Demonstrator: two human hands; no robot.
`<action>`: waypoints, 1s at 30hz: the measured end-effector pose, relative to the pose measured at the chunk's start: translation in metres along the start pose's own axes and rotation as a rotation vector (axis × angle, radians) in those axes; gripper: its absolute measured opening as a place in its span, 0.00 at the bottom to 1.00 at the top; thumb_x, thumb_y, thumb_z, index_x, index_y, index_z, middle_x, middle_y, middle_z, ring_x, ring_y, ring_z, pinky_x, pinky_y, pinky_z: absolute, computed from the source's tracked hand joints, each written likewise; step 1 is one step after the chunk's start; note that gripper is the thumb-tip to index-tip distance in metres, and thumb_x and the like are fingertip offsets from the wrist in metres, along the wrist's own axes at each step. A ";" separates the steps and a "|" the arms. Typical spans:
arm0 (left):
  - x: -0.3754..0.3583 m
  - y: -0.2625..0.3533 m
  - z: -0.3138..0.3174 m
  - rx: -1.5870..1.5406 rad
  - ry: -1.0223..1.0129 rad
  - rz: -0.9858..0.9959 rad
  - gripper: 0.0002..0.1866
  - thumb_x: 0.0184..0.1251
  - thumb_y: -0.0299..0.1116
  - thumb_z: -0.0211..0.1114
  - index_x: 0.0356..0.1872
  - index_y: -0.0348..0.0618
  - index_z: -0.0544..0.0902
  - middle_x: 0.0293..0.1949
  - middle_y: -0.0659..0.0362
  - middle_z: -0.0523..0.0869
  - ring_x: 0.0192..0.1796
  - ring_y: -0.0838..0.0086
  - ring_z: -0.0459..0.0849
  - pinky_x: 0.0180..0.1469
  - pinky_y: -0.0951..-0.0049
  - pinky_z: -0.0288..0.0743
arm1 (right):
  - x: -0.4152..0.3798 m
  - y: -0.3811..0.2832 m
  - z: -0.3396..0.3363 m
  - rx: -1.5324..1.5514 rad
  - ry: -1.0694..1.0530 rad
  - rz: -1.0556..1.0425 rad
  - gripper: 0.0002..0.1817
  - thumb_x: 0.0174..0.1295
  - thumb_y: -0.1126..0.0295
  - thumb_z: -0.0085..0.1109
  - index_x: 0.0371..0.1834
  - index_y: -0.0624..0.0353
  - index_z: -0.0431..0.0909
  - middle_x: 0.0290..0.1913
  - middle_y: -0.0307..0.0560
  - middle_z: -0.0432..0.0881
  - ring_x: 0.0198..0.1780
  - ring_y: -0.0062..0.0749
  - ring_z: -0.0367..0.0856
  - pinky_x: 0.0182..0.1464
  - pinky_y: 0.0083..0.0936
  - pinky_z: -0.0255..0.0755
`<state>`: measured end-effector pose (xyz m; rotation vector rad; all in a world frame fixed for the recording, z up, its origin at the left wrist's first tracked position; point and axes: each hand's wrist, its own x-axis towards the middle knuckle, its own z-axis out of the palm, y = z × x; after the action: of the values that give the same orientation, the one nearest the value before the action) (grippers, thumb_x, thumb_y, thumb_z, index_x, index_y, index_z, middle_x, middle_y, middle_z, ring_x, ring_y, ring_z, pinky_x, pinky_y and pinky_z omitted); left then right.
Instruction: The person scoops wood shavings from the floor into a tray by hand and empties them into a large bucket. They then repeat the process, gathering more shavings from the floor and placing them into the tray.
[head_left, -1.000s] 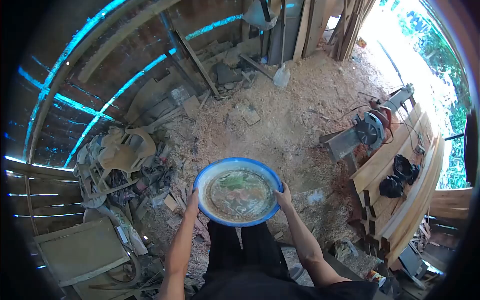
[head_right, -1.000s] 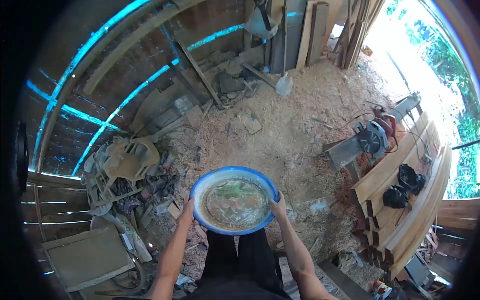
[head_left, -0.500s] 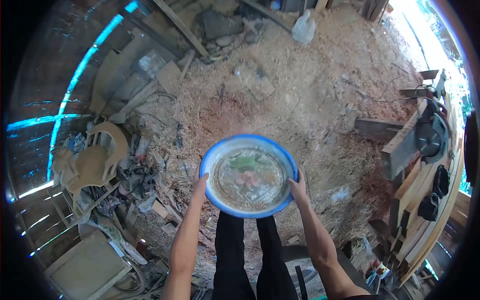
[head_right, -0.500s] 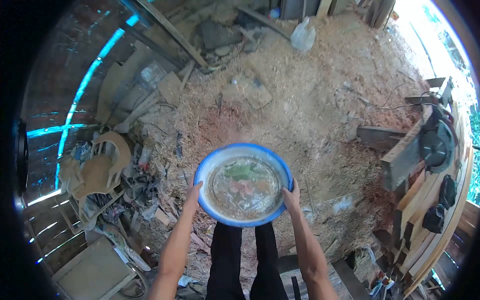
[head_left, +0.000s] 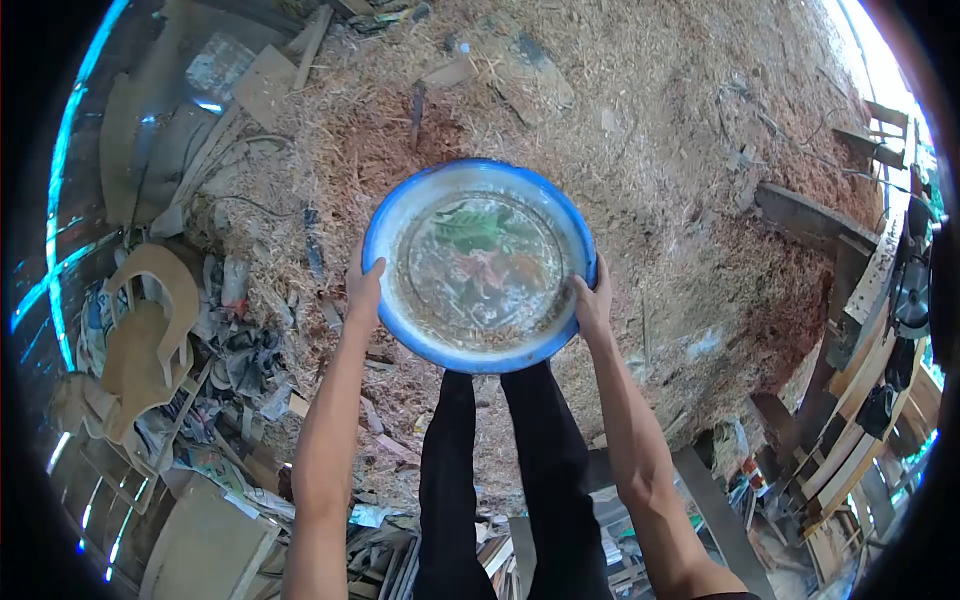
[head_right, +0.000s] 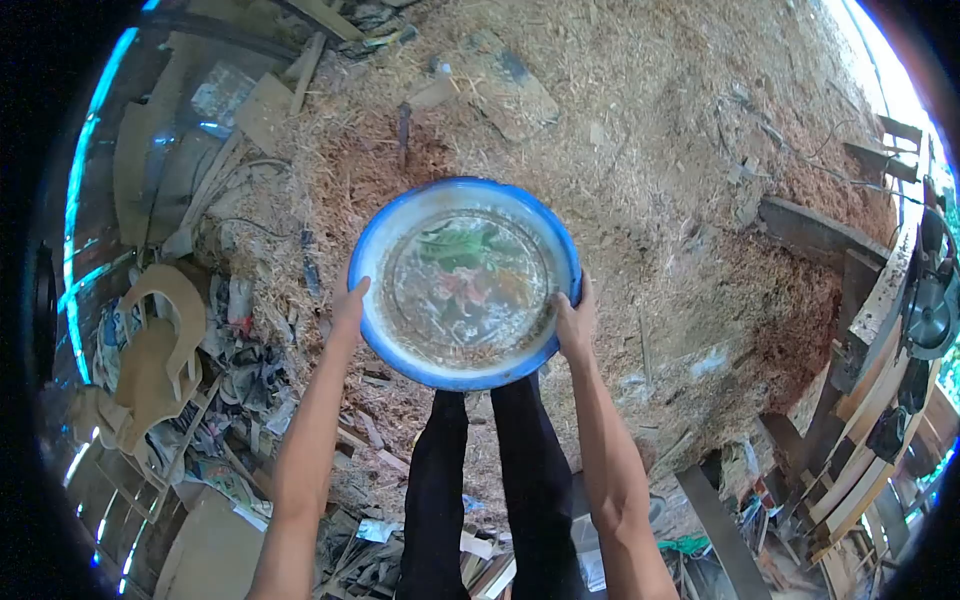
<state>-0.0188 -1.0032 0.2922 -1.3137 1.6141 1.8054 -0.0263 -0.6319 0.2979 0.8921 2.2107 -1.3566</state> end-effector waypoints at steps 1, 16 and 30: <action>0.005 0.000 -0.001 0.020 -0.002 0.048 0.32 0.65 0.22 0.55 0.73 0.41 0.61 0.65 0.51 0.71 0.63 0.62 0.73 0.65 0.66 0.65 | 0.003 0.007 0.005 -0.014 0.023 -0.055 0.35 0.57 0.80 0.55 0.71 0.64 0.60 0.66 0.56 0.70 0.65 0.40 0.71 0.67 0.31 0.62; 0.076 0.036 -0.003 0.018 0.015 0.229 0.29 0.67 0.22 0.55 0.71 0.40 0.64 0.67 0.52 0.70 0.66 0.66 0.70 0.69 0.67 0.60 | 0.060 -0.036 0.065 0.039 0.040 -0.150 0.36 0.60 0.75 0.56 0.73 0.69 0.56 0.68 0.60 0.67 0.67 0.41 0.69 0.68 0.31 0.62; 0.129 0.042 0.047 -0.081 0.069 0.111 0.32 0.68 0.24 0.57 0.73 0.42 0.59 0.67 0.51 0.69 0.65 0.63 0.70 0.68 0.64 0.61 | 0.181 -0.036 0.058 -0.090 0.068 -0.224 0.30 0.60 0.70 0.61 0.66 0.68 0.66 0.54 0.52 0.79 0.53 0.34 0.78 0.57 0.29 0.70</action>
<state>-0.1330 -1.0090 0.2046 -1.3594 1.6971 1.9293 -0.1814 -0.6391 0.1820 0.6844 2.4642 -1.3279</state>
